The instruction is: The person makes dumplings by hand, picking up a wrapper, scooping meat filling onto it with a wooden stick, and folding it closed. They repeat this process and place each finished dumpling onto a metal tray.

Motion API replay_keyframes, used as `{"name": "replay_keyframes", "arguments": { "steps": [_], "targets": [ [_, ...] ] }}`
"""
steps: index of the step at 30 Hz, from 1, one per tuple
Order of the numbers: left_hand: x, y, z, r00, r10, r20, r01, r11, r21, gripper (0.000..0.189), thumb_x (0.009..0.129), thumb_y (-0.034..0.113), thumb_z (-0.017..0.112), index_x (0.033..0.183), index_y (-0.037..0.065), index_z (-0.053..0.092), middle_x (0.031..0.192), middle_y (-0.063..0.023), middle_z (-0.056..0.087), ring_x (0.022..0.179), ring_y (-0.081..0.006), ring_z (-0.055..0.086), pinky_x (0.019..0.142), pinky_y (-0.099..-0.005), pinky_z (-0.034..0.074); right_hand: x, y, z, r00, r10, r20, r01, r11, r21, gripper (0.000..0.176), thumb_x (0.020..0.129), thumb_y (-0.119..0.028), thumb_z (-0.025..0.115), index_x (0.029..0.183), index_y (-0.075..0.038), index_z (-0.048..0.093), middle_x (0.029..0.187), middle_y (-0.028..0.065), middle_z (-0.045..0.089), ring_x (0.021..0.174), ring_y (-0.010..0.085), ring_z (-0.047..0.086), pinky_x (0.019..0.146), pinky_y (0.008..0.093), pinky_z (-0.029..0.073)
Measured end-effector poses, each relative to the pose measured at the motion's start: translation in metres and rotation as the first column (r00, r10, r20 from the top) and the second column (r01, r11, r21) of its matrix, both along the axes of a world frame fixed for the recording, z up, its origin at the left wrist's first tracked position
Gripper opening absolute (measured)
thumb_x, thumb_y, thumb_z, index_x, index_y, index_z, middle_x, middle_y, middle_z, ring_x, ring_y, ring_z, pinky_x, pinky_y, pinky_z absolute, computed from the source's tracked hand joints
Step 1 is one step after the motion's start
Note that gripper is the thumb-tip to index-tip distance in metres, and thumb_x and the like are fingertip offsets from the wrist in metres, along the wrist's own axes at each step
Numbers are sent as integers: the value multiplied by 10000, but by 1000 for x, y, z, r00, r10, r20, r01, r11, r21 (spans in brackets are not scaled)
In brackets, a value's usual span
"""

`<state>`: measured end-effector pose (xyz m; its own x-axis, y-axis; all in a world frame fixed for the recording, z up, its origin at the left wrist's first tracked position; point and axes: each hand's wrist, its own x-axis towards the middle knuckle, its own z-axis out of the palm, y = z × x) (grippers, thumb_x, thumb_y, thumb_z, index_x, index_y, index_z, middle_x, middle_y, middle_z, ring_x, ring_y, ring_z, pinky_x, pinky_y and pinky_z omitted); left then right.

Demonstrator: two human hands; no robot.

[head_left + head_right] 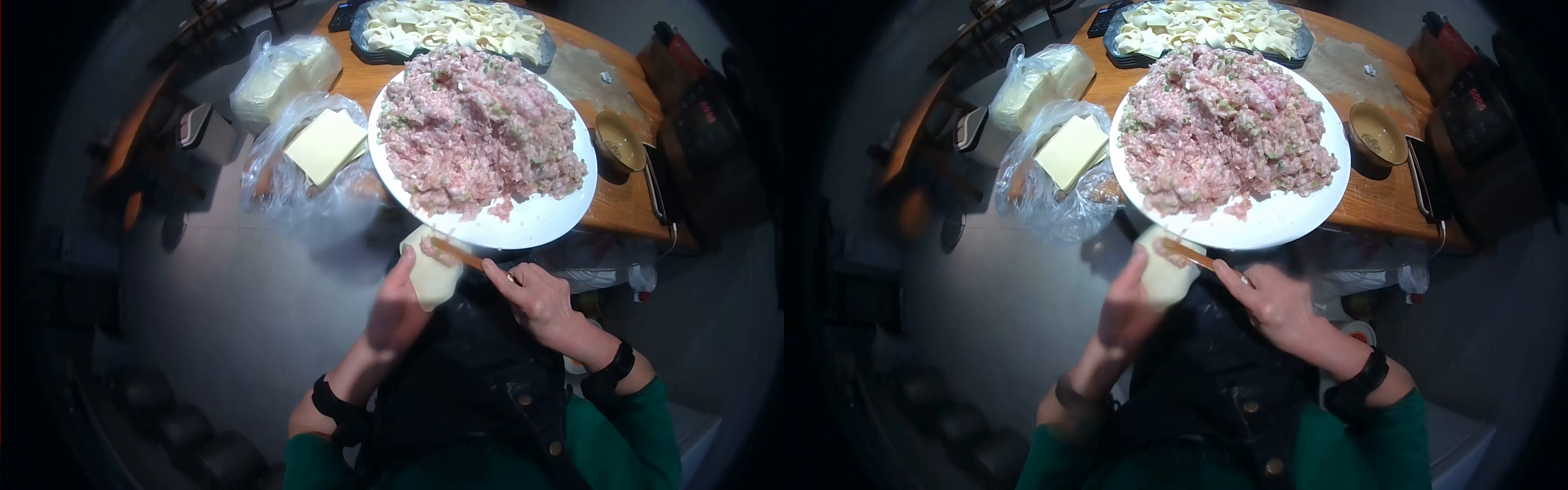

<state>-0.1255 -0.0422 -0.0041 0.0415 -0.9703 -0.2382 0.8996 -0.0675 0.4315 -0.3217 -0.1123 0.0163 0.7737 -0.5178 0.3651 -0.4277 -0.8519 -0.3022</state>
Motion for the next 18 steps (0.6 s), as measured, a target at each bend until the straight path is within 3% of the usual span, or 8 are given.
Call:
{"name": "replay_keyframes", "arguments": {
  "steps": [3,5,9,12,13,15,17,18],
  "targets": [
    [7,7,-1,1000,-22,16,22,1000,15,480,974,271,255,1345,-33,233,1336,-192,355,1244,-292,358,1074,-395,250,-21,-5,4,993,57,-103,-55,998,23,530,692,68,572,1186,-123,563,601,43,484,531,184,513,475,286,417],
    [10,13,5,1000,-26,-10,26,999,31,439,974,259,283,1293,-43,289,1269,-161,423,1179,-249,436,1022,-359,326,-29,-13,10,978,80,193,-135,948,288,434,728,37,569,1146,-74,591,621,63,544,540,200,550,496,300,437],
    [14,17,14,998,-61,-24,59,993,-106,443,975,260,269,1281,-60,298,1248,-180,443,1174,-263,442,1023,-373,332,-15,-17,35,967,78,241,-233,651,722,335,870,-15,505,1198,-60,557,602,39,542,508,92,497,507,241,424],
    [13,-1,37,990,6,143,4,998,-68,411,966,299,295,1237,-5,352,1197,-193,454,1151,-332,441,1007,-462,349,5,-26,54,966,49,255,-240,542,805,374,896,-26,478,1267,-66,488,680,30,572,535,58,480,520,221,428],
    [19,-7,33,994,-17,108,43,969,-243,352,962,297,305,1177,30,381,1168,-191,469,1148,-329,445,996,-473,361,9,-29,60,971,31,239,-225,466,856,385,900,-26,470,1283,-67,471,714,32,587,544,55,484,527,221,432],
    [24,-19,39,995,-47,85,79,904,-421,297,958,296,316,1117,64,411,1139,-189,484,1144,-326,449,985,-484,373,14,-33,65,962,54,269,-259,502,825,390,889,1,473,1273,-64,482,763,55,606,573,78,530,543,223,444],
    [23,-28,53,990,-24,139,102,803,-588,211,950,288,339,1003,98,412,1126,-182,498,1164,-322,438,962,-514,385,17,-37,67,898,174,404,-379,772,510,414,822,53,525,1218,-67,538,771,79,616,593,138,576,561,229,460],
    [25,-34,54,991,-43,124,117,720,-684,289,950,304,342,1147,103,403,1200,-179,480,1196,-334,410,985,-532,350,17,-38,66,897,176,406,-380,777,502,414,822,53,525,1218,-67,538,771,79,616,593,138,576,561,229,460]
  ]
}}
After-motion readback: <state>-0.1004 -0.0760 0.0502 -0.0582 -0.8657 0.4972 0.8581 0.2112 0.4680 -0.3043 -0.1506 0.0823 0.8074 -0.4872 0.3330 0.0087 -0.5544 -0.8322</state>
